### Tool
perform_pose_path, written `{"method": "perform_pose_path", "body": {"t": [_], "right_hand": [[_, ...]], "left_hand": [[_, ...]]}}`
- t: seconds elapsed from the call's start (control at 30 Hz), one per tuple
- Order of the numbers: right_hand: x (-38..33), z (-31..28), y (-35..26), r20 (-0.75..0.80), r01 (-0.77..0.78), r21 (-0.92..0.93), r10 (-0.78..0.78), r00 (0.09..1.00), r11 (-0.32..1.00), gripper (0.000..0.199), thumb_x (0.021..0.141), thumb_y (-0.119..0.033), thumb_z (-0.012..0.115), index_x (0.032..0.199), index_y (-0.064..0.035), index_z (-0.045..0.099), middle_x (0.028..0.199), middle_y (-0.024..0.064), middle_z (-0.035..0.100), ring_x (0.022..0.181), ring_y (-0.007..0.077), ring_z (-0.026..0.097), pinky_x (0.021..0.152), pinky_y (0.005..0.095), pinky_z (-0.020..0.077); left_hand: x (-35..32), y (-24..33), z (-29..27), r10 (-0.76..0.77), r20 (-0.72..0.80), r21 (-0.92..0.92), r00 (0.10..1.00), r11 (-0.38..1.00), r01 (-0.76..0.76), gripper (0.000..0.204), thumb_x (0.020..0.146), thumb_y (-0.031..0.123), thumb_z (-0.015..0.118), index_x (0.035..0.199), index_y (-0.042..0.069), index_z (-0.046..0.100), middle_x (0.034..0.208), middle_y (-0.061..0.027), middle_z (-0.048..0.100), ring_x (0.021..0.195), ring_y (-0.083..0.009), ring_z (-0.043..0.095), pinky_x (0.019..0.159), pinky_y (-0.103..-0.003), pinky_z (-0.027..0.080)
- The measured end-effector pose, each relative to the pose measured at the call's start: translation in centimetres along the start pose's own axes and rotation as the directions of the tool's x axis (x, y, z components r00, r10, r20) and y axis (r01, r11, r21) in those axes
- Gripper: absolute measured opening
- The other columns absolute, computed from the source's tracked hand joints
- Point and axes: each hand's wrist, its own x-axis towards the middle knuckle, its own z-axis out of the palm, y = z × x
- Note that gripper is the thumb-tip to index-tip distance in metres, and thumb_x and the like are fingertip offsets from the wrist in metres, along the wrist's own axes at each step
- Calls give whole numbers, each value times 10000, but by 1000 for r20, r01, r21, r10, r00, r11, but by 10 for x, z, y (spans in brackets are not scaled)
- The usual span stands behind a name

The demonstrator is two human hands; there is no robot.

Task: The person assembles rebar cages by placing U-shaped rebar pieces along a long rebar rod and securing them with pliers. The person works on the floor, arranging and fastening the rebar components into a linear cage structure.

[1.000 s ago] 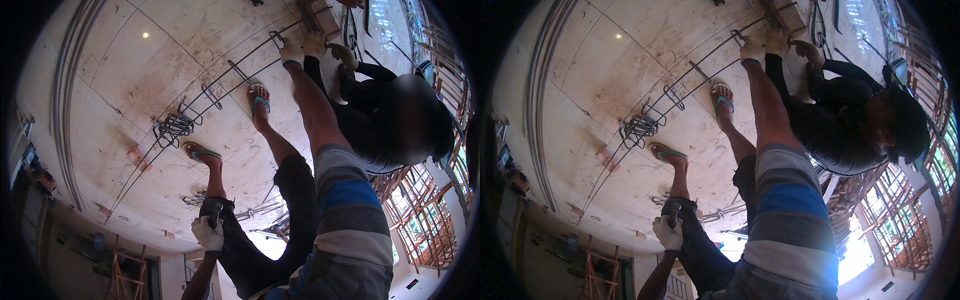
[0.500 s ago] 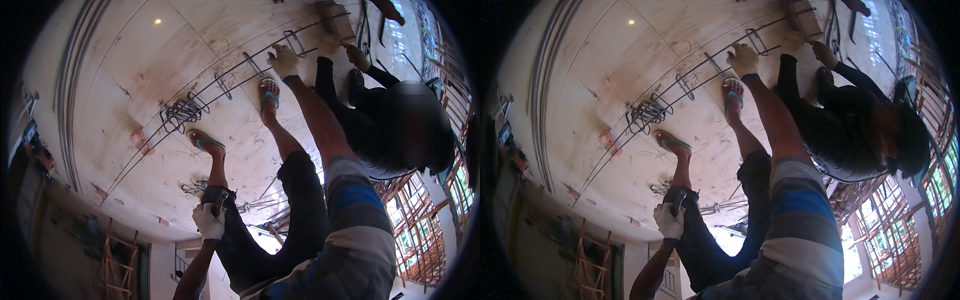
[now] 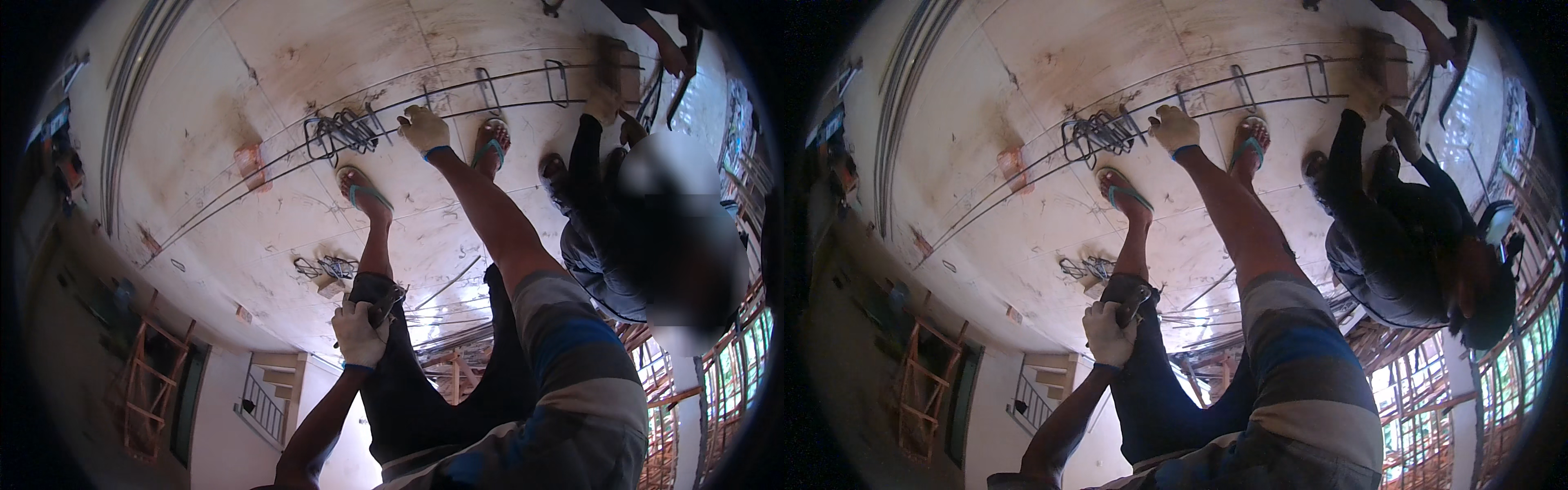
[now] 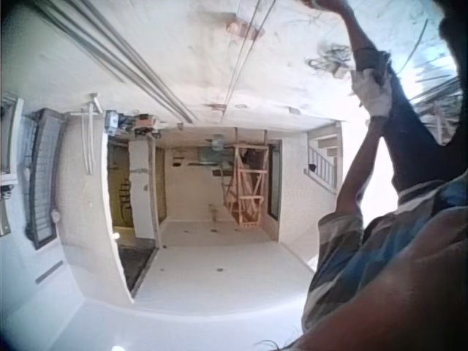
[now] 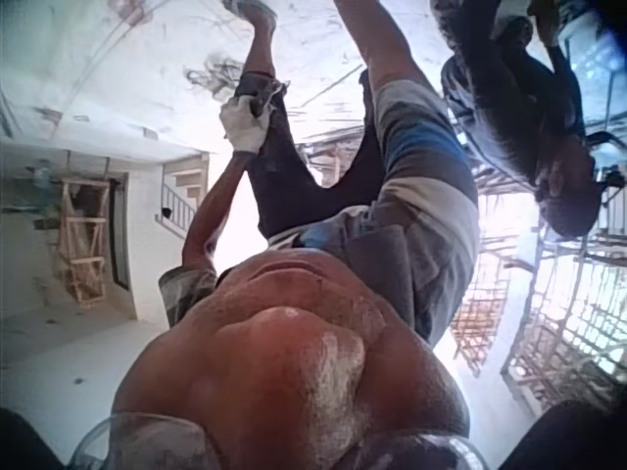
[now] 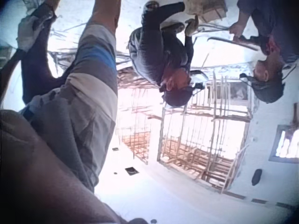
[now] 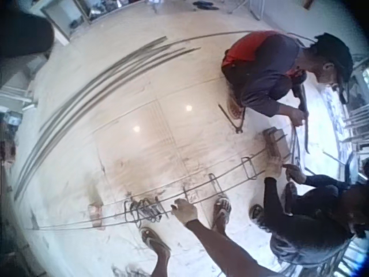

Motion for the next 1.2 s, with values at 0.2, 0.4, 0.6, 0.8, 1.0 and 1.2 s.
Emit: {"method": "perform_pose_path", "body": {"t": [0.2, 0.4, 0.6, 0.8, 1.0, 1.2], "right_hand": [[1, 51, -48, 66, -36, 7, 35, 997, 999, 548, 894, -428, 681, 1304, -68, 641, 1195, 211, 714, 1128, 396, 681, 975, 502, 538], [18, 91, -64, 93, -242, 24, 239, 967, 970, 531, 868, -455, 666, 1236, -73, 671, 1166, 231, 728, 1111, 425, 686, 969, 501, 530], [21, 131, -81, 103, -64, 50, 59, 993, 997, 412, 933, -396, 564, 1193, -102, 690, 1169, 250, 711, 1129, 430, 666, 972, 500, 518], [17, 165, -107, 240, 0, 73, -17, 971, 997, 443, 930, -376, 557, 1237, -76, 666, 1147, 240, 723, 1102, 444, 672, 955, 531, 529], [13, 202, -136, 305, 16, 104, -47, 951, 994, 384, 940, -355, 539, 1160, -89, 707, 1157, 230, 720, 1132, 441, 655, 979, 521, 518], [7, 193, -133, 113, -94, 28, 91, 990, 995, 356, 937, -368, 558, 1135, -129, 733, 1118, 194, 735, 1087, 423, 674, 947, 526, 529]], "left_hand": [[-10, -16, 8, 4, -74, -102, 997, 995, -11, 333, 751, 302, 813, 964, 88, 674, 985, -182, 621, 955, -401, 590, 798, -512, 472], [-17, -33, 8, -13, -98, -192, 995, 981, -6, 308, 757, 311, 792, 945, 101, 668, 959, -162, 619, 944, -392, 586, 806, -508, 464], [-24, -58, 8, -40, -95, -260, 995, 966, 14, 306, 769, 323, 780, 947, 102, 667, 972, -159, 611, 937, -390, 584, 809, -508, 462], [-31, -79, 12, -47, -114, -311, 992, 950, 10, 308, 767, 320, 784, 952, 103, 668, 970, -161, 601, 939, -388, 577, 821, -499, 459], [-30, -83, 8, -36, -100, -311, 994, 951, 3, 299, 765, 319, 784, 953, 117, 669, 965, -148, 602, 947, -387, 574, 817, -502, 459], [-28, -85, 7, -21, -118, -312, 993, 950, -17, 312, 762, 322, 786, 952, 111, 655, 959, -151, 604, 927, -386, 578, 803, -505, 459]]}}
